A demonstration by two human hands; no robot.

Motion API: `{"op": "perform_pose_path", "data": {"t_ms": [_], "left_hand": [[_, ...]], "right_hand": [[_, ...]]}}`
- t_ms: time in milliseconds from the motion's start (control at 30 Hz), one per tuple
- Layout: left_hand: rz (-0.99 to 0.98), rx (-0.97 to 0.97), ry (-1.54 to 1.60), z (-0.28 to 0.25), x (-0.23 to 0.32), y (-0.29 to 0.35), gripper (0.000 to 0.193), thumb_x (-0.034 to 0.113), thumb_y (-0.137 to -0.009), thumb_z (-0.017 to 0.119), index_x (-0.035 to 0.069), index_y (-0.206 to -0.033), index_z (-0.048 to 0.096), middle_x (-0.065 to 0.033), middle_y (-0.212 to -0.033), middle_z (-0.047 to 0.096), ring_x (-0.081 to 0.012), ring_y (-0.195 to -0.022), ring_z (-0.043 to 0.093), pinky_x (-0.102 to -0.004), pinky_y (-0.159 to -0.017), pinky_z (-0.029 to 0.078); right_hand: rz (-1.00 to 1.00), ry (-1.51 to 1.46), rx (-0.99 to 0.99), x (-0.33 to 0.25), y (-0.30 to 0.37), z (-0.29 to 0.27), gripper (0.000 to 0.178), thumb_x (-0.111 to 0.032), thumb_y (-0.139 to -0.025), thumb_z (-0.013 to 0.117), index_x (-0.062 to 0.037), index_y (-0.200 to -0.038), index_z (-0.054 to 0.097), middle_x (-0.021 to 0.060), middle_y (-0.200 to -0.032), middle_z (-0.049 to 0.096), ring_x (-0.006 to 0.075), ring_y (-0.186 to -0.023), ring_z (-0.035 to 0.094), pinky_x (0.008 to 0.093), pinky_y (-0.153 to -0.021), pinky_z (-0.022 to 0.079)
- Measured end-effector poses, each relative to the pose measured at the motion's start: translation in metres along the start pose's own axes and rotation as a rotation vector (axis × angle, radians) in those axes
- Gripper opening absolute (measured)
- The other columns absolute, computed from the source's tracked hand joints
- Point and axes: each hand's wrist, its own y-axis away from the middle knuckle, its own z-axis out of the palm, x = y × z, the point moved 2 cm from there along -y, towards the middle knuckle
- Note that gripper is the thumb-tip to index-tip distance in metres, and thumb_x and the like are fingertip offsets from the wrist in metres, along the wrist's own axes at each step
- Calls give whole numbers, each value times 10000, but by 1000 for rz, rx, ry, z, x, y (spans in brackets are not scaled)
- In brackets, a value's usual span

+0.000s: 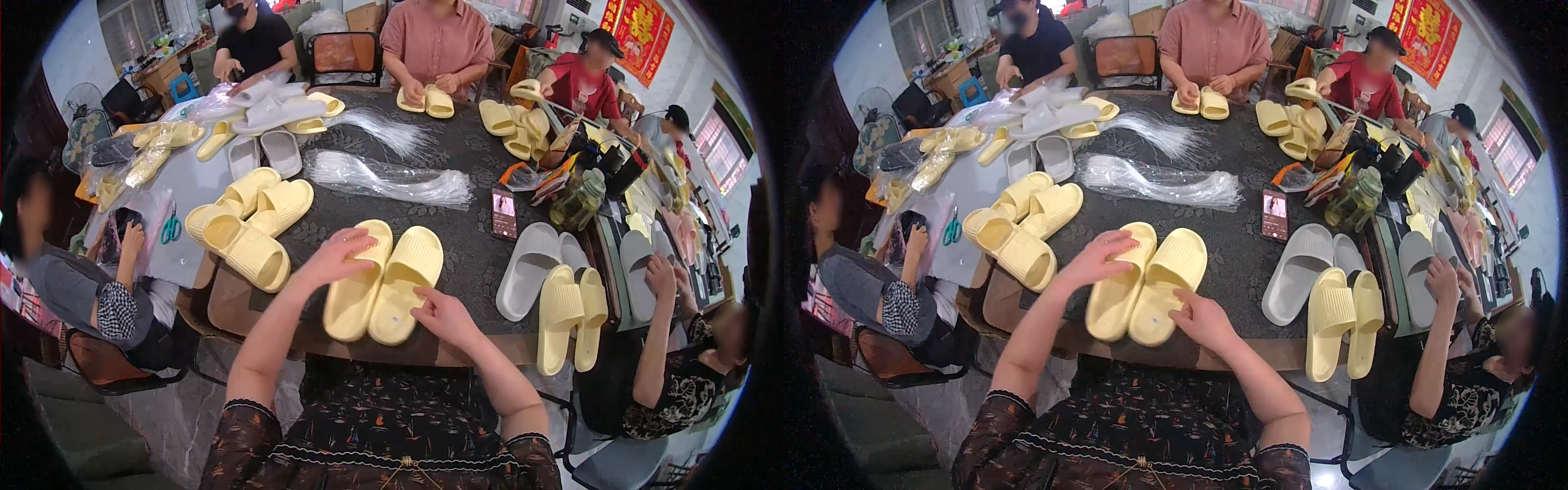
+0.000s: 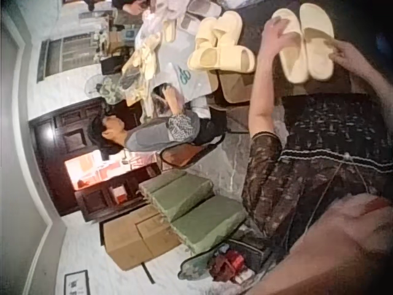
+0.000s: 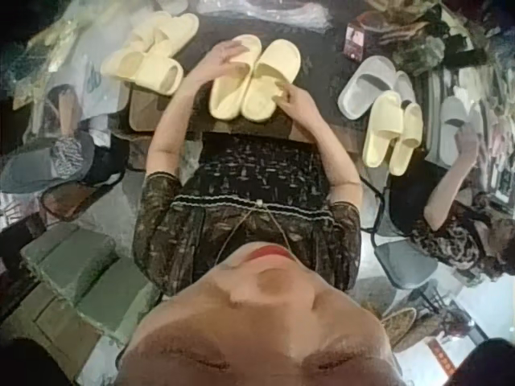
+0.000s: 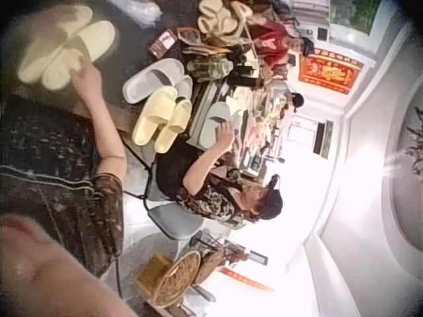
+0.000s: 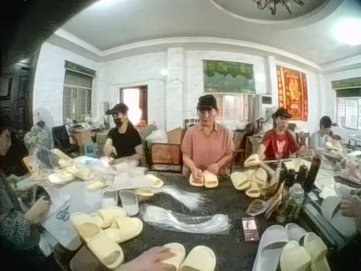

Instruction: The person attaches pairs of slippers together by threading and fastening plastic tag fasteners through them by hand.

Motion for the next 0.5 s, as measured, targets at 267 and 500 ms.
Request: {"op": "perform_pose_path", "data": {"t_ms": [267, 500], "left_hand": [[-115, 411, -293, 56, 38, 10, 469, 410, -815, 664, 160, -1208, 618, -123, -1257, 544, -354, -1161, 472, -483, -979, 372], [53, 496, -272, 44, 20, 4, 483, 397, -790, 695, 140, -1192, 621, -103, -1221, 569, -302, -1141, 486, -436, -950, 372]], "right_hand": [[120, 165, 191, 13, -22, -32, 388, -283, -874, 579, -5, -1143, 557, 168, -794, 648, 326, -797, 649, 433, -685, 497], [123, -903, -66, -26, -13, 1, 213, -170, -992, 434, -55, -1095, 582, -37, -715, 474, 29, -513, 333, 181, -451, 268]]}}
